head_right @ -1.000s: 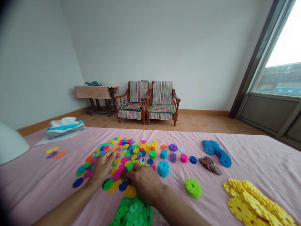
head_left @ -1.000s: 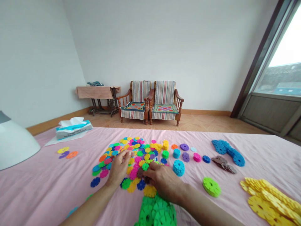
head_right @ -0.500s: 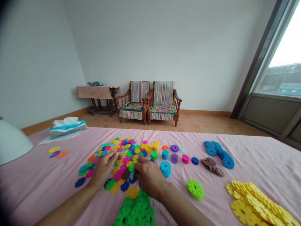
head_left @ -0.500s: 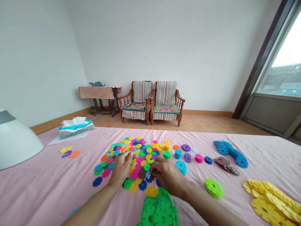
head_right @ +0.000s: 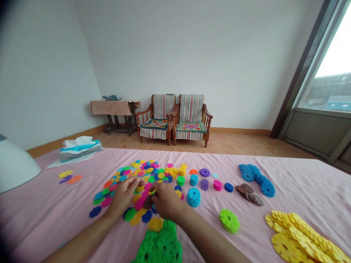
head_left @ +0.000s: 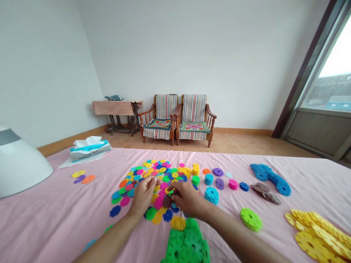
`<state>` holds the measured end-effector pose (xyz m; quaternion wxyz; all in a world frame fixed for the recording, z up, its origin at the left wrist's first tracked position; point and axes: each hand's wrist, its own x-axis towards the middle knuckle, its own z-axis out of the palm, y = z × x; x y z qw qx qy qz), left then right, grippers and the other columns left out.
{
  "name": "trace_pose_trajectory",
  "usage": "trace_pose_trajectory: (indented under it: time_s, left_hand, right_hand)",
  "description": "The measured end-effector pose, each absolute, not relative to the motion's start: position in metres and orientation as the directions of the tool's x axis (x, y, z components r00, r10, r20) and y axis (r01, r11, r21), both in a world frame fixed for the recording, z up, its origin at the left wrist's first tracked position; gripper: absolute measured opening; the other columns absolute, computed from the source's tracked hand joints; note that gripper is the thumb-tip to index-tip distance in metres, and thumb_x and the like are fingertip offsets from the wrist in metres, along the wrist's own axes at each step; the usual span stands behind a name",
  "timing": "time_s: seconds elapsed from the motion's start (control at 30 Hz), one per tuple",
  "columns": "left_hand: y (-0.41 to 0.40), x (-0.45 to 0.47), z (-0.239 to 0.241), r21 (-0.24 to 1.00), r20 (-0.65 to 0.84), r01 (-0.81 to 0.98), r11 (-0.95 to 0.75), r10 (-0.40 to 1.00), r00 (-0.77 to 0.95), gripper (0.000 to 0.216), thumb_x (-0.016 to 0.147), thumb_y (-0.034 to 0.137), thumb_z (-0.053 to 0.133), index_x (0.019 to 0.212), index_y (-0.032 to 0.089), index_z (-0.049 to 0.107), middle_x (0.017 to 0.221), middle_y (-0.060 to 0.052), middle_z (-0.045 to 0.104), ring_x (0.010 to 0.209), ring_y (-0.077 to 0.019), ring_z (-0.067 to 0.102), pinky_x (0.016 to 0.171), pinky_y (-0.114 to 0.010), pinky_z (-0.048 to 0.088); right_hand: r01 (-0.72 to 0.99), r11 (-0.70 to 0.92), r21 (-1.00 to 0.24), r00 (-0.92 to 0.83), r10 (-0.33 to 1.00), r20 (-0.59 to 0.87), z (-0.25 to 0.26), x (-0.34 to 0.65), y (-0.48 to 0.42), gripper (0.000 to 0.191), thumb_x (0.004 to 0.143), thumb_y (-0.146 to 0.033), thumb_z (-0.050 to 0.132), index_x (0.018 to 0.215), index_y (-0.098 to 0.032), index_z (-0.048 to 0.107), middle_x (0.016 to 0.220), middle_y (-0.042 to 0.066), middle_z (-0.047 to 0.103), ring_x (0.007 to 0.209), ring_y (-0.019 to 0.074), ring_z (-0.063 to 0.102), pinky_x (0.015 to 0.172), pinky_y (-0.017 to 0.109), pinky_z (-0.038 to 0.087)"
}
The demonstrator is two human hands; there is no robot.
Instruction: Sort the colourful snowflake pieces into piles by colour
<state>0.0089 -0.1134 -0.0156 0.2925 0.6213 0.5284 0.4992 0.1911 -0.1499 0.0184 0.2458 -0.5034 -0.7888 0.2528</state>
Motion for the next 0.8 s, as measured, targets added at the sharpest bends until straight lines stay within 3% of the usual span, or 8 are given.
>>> trace_pose_trajectory:
  time_s: [0.2, 0.37, 0.6, 0.8]
  left_hand:
    - [-0.116, 0.01, -0.012, 0.885, 0.318, 0.373, -0.277, 0.946, -0.053, 0.034, 0.078, 0.049, 0.055, 0.071, 0.019, 0.068, 0.078, -0.008, 0.077, 0.078, -0.0261, 0.071, 0.077, -0.037, 0.055]
    - [-0.116, 0.011, -0.012, 0.883, 0.319, 0.378, -0.278, 0.947, -0.047, 0.033, 0.079, 0.049, 0.054, 0.071, 0.019, 0.068, 0.077, -0.007, 0.076, 0.078, -0.0257, 0.072, 0.076, -0.036, 0.055]
    - [-0.114, 0.009, -0.014, 0.892, 0.296, 0.371, -0.258, 0.954, -0.047, 0.043, 0.076, 0.059, 0.056, 0.073, 0.018, 0.069, 0.078, -0.009, 0.076, 0.08, -0.0272, 0.072, 0.077, -0.037, 0.056]
    - [-0.112, 0.007, -0.014, 0.903, 0.277, 0.352, -0.245, 0.96, -0.041, 0.056, 0.07, 0.07, 0.056, 0.075, 0.017, 0.071, 0.08, -0.009, 0.077, 0.081, -0.0283, 0.071, 0.078, -0.039, 0.056]
  right_hand:
    - [0.731, 0.42, -0.537, -0.44, 0.893, 0.1, 0.01, 0.173, -0.15, 0.018, 0.068, -0.001, 0.061, 0.079, -0.014, 0.067, 0.081, 0.009, 0.072, 0.078, 0.0216, 0.067, 0.063, 0.025, 0.042]
    - [0.752, 0.431, -0.499, -0.425, 0.895, 0.133, 0.008, 0.174, -0.157, 0.023, 0.07, 0.001, 0.057, 0.083, -0.016, 0.065, 0.09, 0.009, 0.069, 0.08, 0.0208, 0.065, 0.066, 0.027, 0.041]
    - [0.669, 0.426, -0.609, -0.388, 0.899, 0.203, 0.025, 0.187, -0.164, 0.022, 0.07, 0.001, 0.06, 0.078, -0.019, 0.064, 0.081, 0.0, 0.07, 0.076, 0.0125, 0.063, 0.064, 0.019, 0.042]
    - [0.676, 0.311, -0.668, -0.212, 0.95, 0.227, 0.05, 0.269, -0.17, 0.011, 0.077, -0.01, 0.059, 0.083, -0.018, 0.065, 0.075, -0.002, 0.069, 0.065, 0.0101, 0.059, 0.056, 0.019, 0.041]
